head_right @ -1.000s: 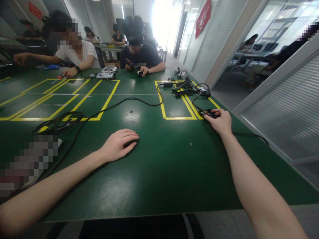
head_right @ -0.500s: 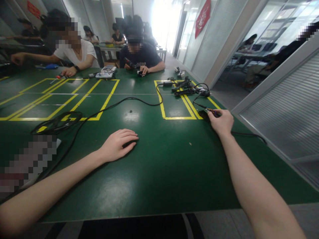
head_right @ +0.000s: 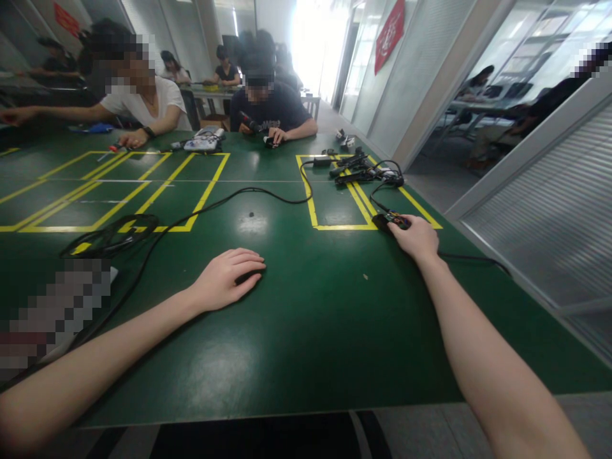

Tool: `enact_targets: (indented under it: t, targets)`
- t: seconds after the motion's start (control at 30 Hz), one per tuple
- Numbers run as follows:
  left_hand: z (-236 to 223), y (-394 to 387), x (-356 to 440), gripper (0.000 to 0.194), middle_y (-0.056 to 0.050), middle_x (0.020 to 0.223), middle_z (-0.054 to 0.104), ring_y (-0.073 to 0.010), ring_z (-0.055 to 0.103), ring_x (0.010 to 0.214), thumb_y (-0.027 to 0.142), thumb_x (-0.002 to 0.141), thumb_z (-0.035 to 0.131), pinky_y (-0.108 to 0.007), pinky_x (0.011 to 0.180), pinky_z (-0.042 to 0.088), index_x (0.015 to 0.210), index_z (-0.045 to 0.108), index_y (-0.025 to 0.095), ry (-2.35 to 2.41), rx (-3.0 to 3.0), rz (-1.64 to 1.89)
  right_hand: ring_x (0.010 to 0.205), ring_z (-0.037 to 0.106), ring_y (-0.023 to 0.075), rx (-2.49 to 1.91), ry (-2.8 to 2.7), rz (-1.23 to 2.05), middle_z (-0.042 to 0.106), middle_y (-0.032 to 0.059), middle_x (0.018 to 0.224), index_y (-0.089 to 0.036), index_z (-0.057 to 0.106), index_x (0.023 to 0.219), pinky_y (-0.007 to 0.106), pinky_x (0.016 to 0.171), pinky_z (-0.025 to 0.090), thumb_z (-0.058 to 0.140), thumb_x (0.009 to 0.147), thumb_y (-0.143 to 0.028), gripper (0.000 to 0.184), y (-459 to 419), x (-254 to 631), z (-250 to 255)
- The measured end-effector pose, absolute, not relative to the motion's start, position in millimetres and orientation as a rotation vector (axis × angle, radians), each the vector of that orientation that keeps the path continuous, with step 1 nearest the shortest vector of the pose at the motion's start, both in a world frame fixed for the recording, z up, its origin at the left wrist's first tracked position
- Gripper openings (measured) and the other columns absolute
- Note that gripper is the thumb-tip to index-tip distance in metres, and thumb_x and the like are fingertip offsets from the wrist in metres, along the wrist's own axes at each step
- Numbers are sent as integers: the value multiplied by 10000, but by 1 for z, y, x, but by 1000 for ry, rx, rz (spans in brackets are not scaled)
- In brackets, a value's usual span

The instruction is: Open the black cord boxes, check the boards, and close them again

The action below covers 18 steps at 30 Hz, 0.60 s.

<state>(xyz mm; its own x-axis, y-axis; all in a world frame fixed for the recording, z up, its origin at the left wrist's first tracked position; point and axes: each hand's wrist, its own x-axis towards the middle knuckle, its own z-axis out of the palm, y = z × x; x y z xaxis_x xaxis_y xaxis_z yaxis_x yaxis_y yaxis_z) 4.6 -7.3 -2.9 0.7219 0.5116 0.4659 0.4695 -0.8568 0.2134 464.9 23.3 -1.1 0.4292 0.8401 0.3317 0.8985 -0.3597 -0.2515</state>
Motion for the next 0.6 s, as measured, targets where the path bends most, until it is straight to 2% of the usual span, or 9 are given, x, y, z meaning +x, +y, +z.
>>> enact_targets:
  t: [0.13,0.3,0.43,0.6]
  targets:
    - [-2,-8,5,216,-82,1146,776,-247,709,1105,277,1010,557,-426,946,580,1095,737,195,814,2842,801,1027,692,311,-2246,-1520,-140,756,152,1171,-158,750,1219,358,766,522,646,895,-417,428,28,439,-5]
    - [0,-9,4,232,-88,1153,773,-256,704,1117,274,1006,555,-444,952,582,1142,724,193,828,2837,786,1022,710,308,-1862,-1756,49,766,121,1122,-175,760,1146,425,871,566,689,842,-411,391,28,384,-12]
    - [1,-10,5,266,-94,1207,756,-260,692,1146,271,1007,555,-455,976,576,1225,687,197,842,2820,805,1007,720,291,-1503,-1954,204,758,94,1110,-218,746,1152,434,879,583,704,866,-401,342,12,334,-14]
    - [4,-13,6,368,-137,1321,685,-277,650,1207,342,992,596,-450,1004,557,1329,623,197,858,2785,911,994,720,246,-1115,-2219,423,736,76,1123,-233,712,1205,380,860,586,691,912,-328,309,-19,277,-10]
